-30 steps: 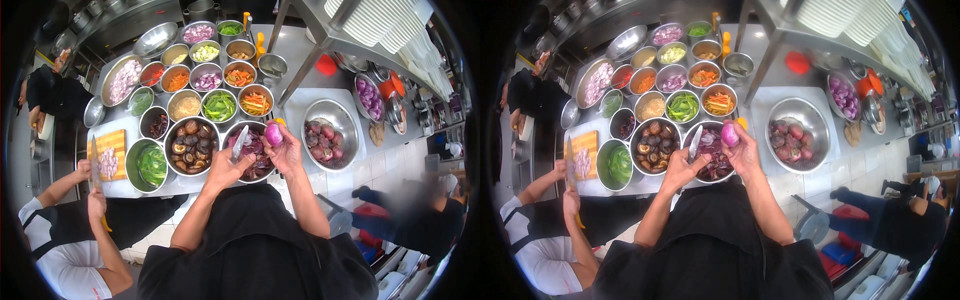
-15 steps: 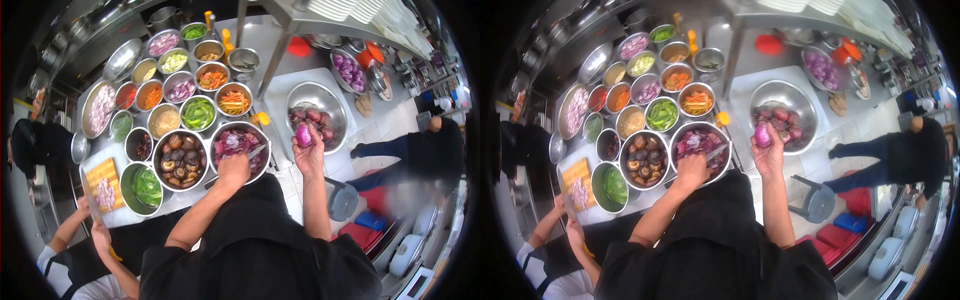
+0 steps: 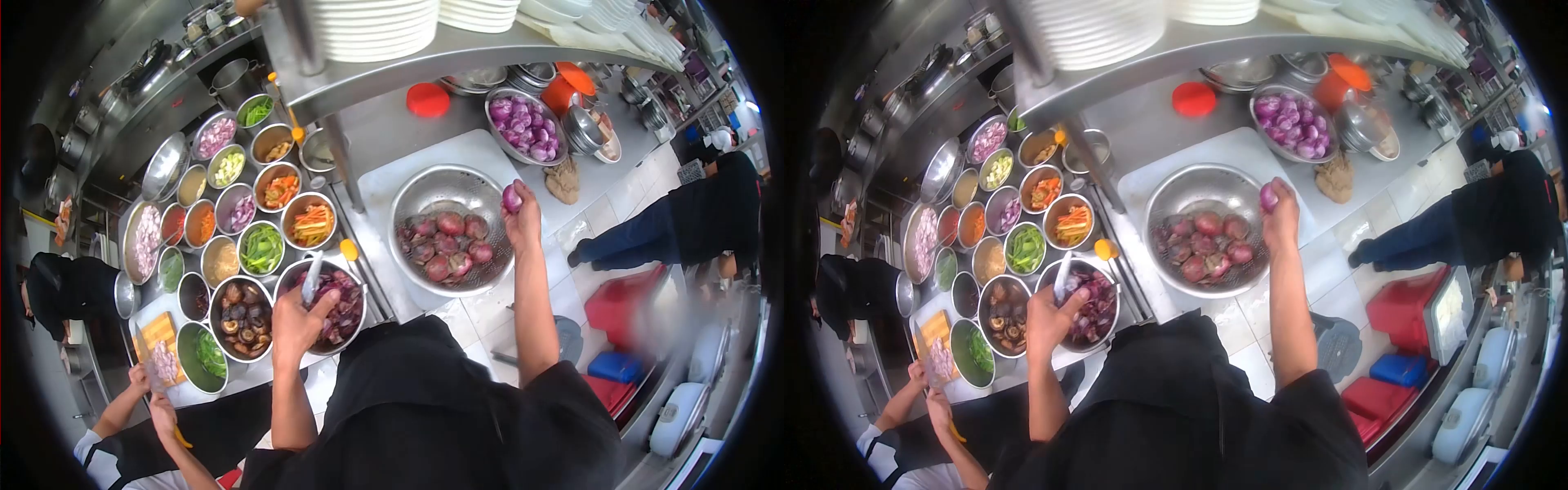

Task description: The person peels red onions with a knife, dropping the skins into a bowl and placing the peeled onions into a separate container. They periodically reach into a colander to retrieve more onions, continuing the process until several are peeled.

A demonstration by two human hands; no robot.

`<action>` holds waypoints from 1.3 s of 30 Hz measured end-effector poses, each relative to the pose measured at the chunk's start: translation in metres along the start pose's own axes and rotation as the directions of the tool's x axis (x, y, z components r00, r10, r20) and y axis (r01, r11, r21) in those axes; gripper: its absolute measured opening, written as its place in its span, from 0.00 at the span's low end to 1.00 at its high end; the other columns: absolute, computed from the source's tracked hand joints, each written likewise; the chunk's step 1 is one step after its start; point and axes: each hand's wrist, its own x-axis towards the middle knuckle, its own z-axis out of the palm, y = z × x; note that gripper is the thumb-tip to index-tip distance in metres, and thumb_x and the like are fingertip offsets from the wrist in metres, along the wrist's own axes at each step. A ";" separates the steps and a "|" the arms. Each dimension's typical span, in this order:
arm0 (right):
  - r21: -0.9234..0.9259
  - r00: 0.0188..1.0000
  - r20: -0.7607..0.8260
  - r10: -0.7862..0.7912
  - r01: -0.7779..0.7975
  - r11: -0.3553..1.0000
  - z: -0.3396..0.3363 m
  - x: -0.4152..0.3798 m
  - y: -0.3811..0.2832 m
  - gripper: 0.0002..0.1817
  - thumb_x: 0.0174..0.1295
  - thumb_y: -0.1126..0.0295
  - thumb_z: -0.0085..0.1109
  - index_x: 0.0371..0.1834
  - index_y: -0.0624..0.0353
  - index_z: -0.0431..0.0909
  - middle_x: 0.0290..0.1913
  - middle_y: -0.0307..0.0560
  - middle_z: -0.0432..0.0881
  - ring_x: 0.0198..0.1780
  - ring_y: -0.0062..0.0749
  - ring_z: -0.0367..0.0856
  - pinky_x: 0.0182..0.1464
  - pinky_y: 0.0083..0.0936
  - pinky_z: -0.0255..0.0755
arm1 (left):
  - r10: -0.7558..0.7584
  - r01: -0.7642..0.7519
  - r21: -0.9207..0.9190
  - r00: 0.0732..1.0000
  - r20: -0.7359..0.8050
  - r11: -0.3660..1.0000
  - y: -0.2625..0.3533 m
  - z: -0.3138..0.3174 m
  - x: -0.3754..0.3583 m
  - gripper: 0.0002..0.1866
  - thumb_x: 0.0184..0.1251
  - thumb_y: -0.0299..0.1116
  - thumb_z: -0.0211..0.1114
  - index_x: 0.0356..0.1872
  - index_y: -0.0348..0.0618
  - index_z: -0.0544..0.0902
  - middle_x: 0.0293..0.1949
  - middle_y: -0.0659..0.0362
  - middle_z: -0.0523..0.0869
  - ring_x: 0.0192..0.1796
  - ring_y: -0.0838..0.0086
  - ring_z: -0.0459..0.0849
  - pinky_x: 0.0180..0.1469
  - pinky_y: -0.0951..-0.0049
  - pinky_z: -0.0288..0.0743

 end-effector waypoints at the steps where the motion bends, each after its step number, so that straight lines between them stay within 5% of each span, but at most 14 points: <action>1: 0.003 1.000 0.002 0.002 -0.002 1.000 -0.006 0.023 -0.005 0.21 0.62 0.67 0.56 0.58 0.60 0.69 0.41 0.39 0.76 0.36 0.25 0.73 0.34 0.17 0.66 | 0.012 -0.013 -0.039 1.000 -0.026 0.999 -0.002 0.006 0.000 0.16 0.57 0.38 0.71 0.34 0.32 0.84 0.23 0.55 0.85 0.25 0.75 0.80 0.32 0.71 0.74; 2: -0.100 0.998 -0.003 -0.069 0.068 0.993 -0.011 0.046 -0.011 0.20 0.62 0.66 0.56 0.57 0.59 0.70 0.39 0.39 0.76 0.34 0.24 0.73 0.31 0.17 0.65 | 0.038 -0.042 -0.036 0.995 -0.097 0.998 0.001 0.012 -0.001 0.17 0.57 0.41 0.70 0.36 0.34 0.85 0.24 0.48 0.85 0.26 0.61 0.84 0.35 0.65 0.75; 5: -0.343 0.960 -0.002 -0.278 0.261 0.902 -0.007 0.099 -0.034 0.23 0.59 0.64 0.57 0.57 0.58 0.70 0.34 0.39 0.77 0.33 0.22 0.74 0.29 0.18 0.67 | -0.033 0.020 -0.100 0.991 -0.127 0.995 0.007 0.025 -0.003 0.18 0.58 0.41 0.70 0.35 0.31 0.84 0.23 0.49 0.85 0.25 0.67 0.82 0.34 0.67 0.75; 8: -0.459 0.915 0.040 -0.402 0.374 0.806 -0.014 0.181 -0.048 0.28 0.56 0.66 0.60 0.61 0.61 0.69 0.41 0.46 0.79 0.38 0.34 0.78 0.39 0.25 0.72 | -0.121 0.106 -0.104 0.982 -0.146 0.989 0.032 0.030 -0.011 0.18 0.59 0.41 0.70 0.31 0.30 0.84 0.20 0.53 0.84 0.23 0.73 0.80 0.30 0.69 0.72; 10: -0.857 0.718 0.189 -0.669 0.453 0.244 -0.015 0.207 -0.054 0.32 0.49 0.65 0.66 0.59 0.62 0.71 0.46 0.55 0.81 0.42 0.47 0.81 0.45 0.32 0.73 | -0.195 0.180 -0.112 0.971 -0.137 0.977 0.030 0.034 -0.014 0.18 0.60 0.42 0.69 0.29 0.31 0.84 0.18 0.56 0.82 0.20 0.75 0.78 0.26 0.71 0.69; 13: -0.910 0.728 0.155 -0.668 0.368 0.190 0.001 0.189 -0.063 0.31 0.44 0.62 0.71 0.53 0.60 0.76 0.46 0.59 0.82 0.45 0.55 0.80 0.51 0.37 0.72 | -0.084 0.064 -0.094 0.969 -0.232 0.994 0.024 0.041 -0.016 0.19 0.60 0.42 0.69 0.30 0.31 0.84 0.18 0.56 0.82 0.20 0.75 0.77 0.26 0.71 0.69; 15: -0.832 0.701 0.271 -0.660 0.515 0.206 0.003 0.171 -0.058 0.25 0.46 0.63 0.72 0.49 0.60 0.79 0.41 0.55 0.84 0.43 0.46 0.82 0.47 0.33 0.73 | -0.165 0.140 -0.124 0.961 -0.221 0.982 0.024 0.041 -0.018 0.18 0.60 0.41 0.69 0.31 0.30 0.84 0.20 0.55 0.83 0.22 0.74 0.78 0.28 0.71 0.71; 17: -0.595 0.830 0.457 -0.320 0.553 0.583 0.011 0.138 -0.047 0.20 0.49 0.66 0.71 0.45 0.61 0.81 0.37 0.50 0.84 0.40 0.40 0.82 0.46 0.30 0.73 | -0.192 0.152 -0.178 0.952 -0.238 0.972 0.019 0.042 -0.017 0.18 0.60 0.40 0.69 0.33 0.30 0.85 0.23 0.53 0.85 0.25 0.73 0.80 0.32 0.71 0.73; 23: -0.526 0.427 0.844 0.324 0.778 0.344 0.042 0.009 -0.026 0.29 0.44 0.71 0.71 0.54 0.53 0.77 0.56 0.48 0.77 0.54 0.37 0.75 0.57 0.31 0.70 | -0.134 0.100 -0.136 0.953 -0.271 0.986 0.021 0.043 -0.013 0.16 0.61 0.38 0.69 0.33 0.30 0.84 0.25 0.52 0.86 0.27 0.72 0.81 0.35 0.71 0.74; 27: -0.446 0.352 0.850 0.391 0.877 0.179 0.036 0.005 0.009 0.32 0.41 0.68 0.73 0.55 0.50 0.76 0.53 0.51 0.78 0.58 0.45 0.74 0.62 0.36 0.67 | -0.161 0.124 -0.178 0.964 -0.212 0.976 0.017 0.045 -0.011 0.16 0.61 0.39 0.69 0.31 0.30 0.84 0.24 0.52 0.87 0.27 0.72 0.83 0.35 0.72 0.74; 33: -0.562 0.402 0.806 0.434 0.751 0.347 0.036 0.022 0.010 0.30 0.42 0.69 0.71 0.54 0.53 0.77 0.51 0.51 0.80 0.54 0.44 0.78 0.57 0.33 0.72 | -0.131 0.083 -0.234 0.971 -0.200 0.969 0.008 0.038 -0.017 0.16 0.61 0.39 0.68 0.31 0.31 0.85 0.25 0.54 0.87 0.25 0.74 0.83 0.33 0.73 0.74; 35: -0.670 0.609 0.699 0.374 0.374 0.641 0.035 0.020 0.005 0.26 0.48 0.69 0.70 0.53 0.58 0.77 0.50 0.49 0.80 0.50 0.38 0.80 0.52 0.30 0.74 | -0.143 0.086 -0.297 0.974 -0.175 0.951 0.010 0.030 -0.021 0.16 0.62 0.39 0.68 0.31 0.32 0.84 0.21 0.57 0.85 0.21 0.78 0.78 0.27 0.75 0.72; 37: -0.552 0.603 0.763 0.233 0.420 0.720 0.036 0.010 0.005 0.21 0.57 0.62 0.63 0.52 0.60 0.77 0.48 0.47 0.80 0.48 0.33 0.80 0.47 0.29 0.76 | -0.160 0.092 -0.366 0.974 -0.161 0.926 0.006 0.027 -0.023 0.16 0.62 0.40 0.68 0.31 0.32 0.84 0.20 0.59 0.83 0.19 0.80 0.76 0.24 0.76 0.69; 39: -0.203 0.573 0.730 0.373 -0.339 0.919 0.033 -0.002 0.012 0.21 0.61 0.57 0.56 0.50 0.60 0.77 0.47 0.47 0.81 0.47 0.33 0.80 0.44 0.30 0.76 | -0.174 0.094 -0.434 0.974 -0.147 0.896 0.003 0.023 -0.024 0.16 0.62 0.40 0.69 0.31 0.33 0.84 0.18 0.60 0.81 0.18 0.82 0.74 0.21 0.77 0.67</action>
